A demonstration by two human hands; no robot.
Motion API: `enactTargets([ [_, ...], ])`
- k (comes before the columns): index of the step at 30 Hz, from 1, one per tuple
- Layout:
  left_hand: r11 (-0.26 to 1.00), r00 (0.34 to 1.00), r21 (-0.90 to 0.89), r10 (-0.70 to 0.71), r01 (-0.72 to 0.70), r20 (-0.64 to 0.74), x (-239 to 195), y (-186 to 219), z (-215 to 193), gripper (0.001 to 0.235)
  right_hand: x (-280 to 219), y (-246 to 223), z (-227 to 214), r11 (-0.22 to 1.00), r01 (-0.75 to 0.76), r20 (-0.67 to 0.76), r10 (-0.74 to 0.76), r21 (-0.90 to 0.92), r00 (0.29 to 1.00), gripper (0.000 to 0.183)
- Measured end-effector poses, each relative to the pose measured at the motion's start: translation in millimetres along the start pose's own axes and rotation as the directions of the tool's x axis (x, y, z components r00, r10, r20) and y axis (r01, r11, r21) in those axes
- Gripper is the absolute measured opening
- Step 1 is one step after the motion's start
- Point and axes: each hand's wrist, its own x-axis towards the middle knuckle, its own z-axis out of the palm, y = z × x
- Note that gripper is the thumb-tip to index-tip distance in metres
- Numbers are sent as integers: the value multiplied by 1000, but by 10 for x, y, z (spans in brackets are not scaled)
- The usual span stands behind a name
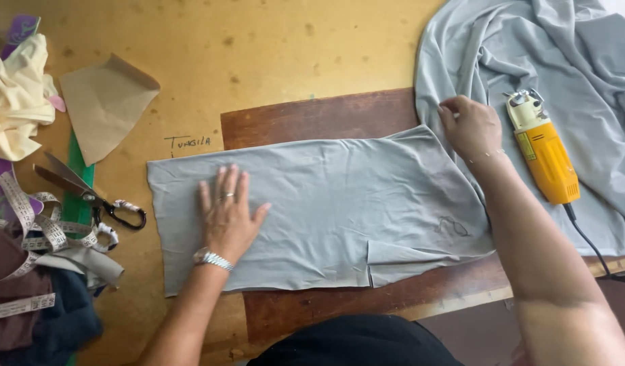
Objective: Laying out fabric and cutting garment pieces according to patterns using an electric rotary cutter and scissors.
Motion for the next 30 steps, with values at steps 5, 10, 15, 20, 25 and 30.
enactTargets([
  [5, 982, 991, -141, 129, -124, 28, 341, 540, 208, 81, 391, -358, 114, 994, -81, 338, 101, -74, 936, 56],
  [10, 996, 997, -48, 75, -73, 28, 202, 363, 85, 88, 363, -50, -299, 584, -497, 312, 393, 642, 865, 27],
  [15, 1000, 1000, 12, -1, 1, -11, 101, 193, 22, 92, 467, 326, -88, -315, -227, 387, 691, 922, 611, 25],
  [20, 1000, 1000, 19, -22, 22, 12, 110, 230, -30, 93, 381, 61, 430, 679, -102, -315, 462, 727, 829, 23],
  [25, 999, 999, 19, -34, 34, 18, 128, 224, -9, 93, 192, -301, 437, 960, 84, 16, -92, 268, 996, 58],
  [30, 996, 996, 37, -88, 87, 21, 126, 241, -14, 101, 261, 202, 778, 994, 28, -43, -33, -108, 999, 27],
])
